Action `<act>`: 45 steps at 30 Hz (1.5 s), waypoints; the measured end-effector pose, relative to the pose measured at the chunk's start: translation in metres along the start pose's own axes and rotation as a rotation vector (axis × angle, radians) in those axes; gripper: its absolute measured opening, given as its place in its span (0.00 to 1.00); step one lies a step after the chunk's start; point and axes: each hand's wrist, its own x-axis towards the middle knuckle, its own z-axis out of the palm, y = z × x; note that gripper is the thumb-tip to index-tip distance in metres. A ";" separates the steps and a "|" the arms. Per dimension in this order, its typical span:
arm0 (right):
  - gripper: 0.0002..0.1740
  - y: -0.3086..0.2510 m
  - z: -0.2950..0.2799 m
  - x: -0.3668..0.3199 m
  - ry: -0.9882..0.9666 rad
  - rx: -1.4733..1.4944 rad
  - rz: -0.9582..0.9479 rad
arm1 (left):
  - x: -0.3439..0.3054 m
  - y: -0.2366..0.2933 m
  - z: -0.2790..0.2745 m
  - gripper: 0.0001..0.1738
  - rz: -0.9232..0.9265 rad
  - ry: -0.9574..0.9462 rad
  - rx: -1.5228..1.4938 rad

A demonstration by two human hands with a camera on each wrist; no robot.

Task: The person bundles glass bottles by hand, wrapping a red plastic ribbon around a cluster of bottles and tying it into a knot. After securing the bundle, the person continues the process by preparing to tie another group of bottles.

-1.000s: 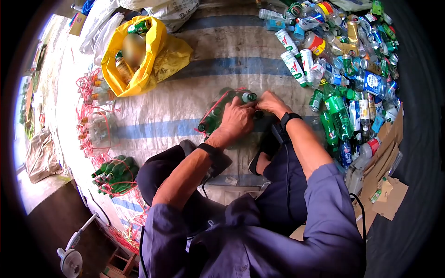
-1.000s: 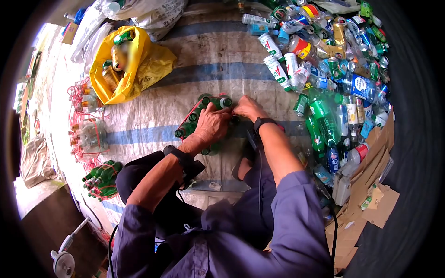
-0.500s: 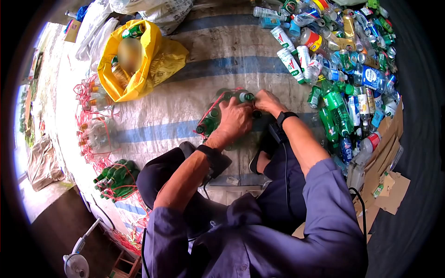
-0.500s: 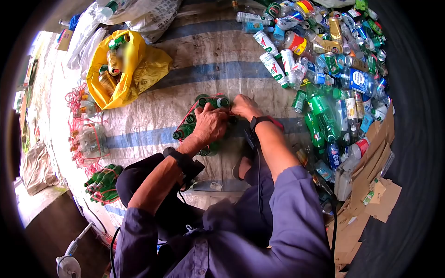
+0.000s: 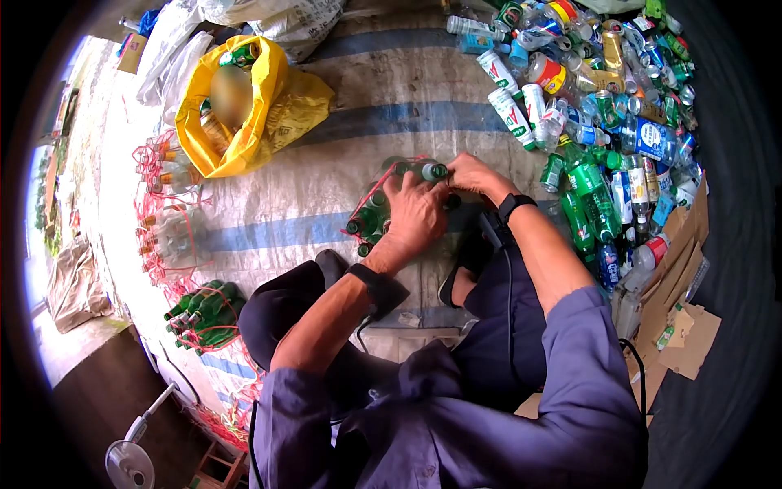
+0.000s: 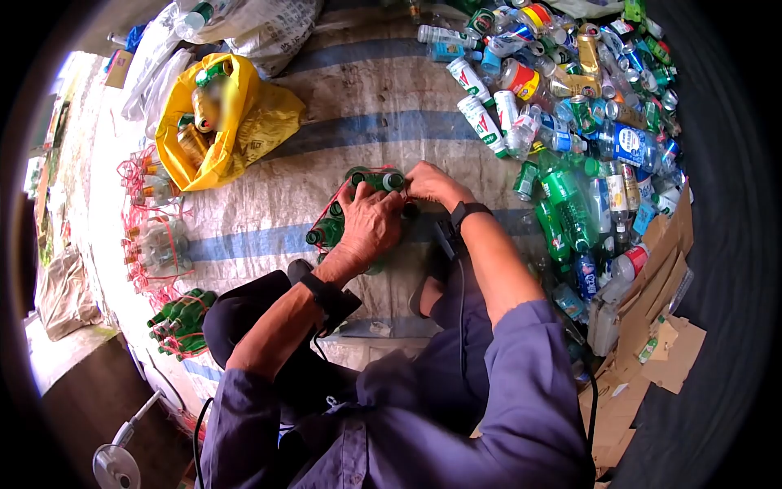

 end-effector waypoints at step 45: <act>0.18 -0.023 -0.004 -0.060 0.287 -0.029 0.216 | -0.017 -0.030 -0.003 0.09 -0.387 -0.124 0.002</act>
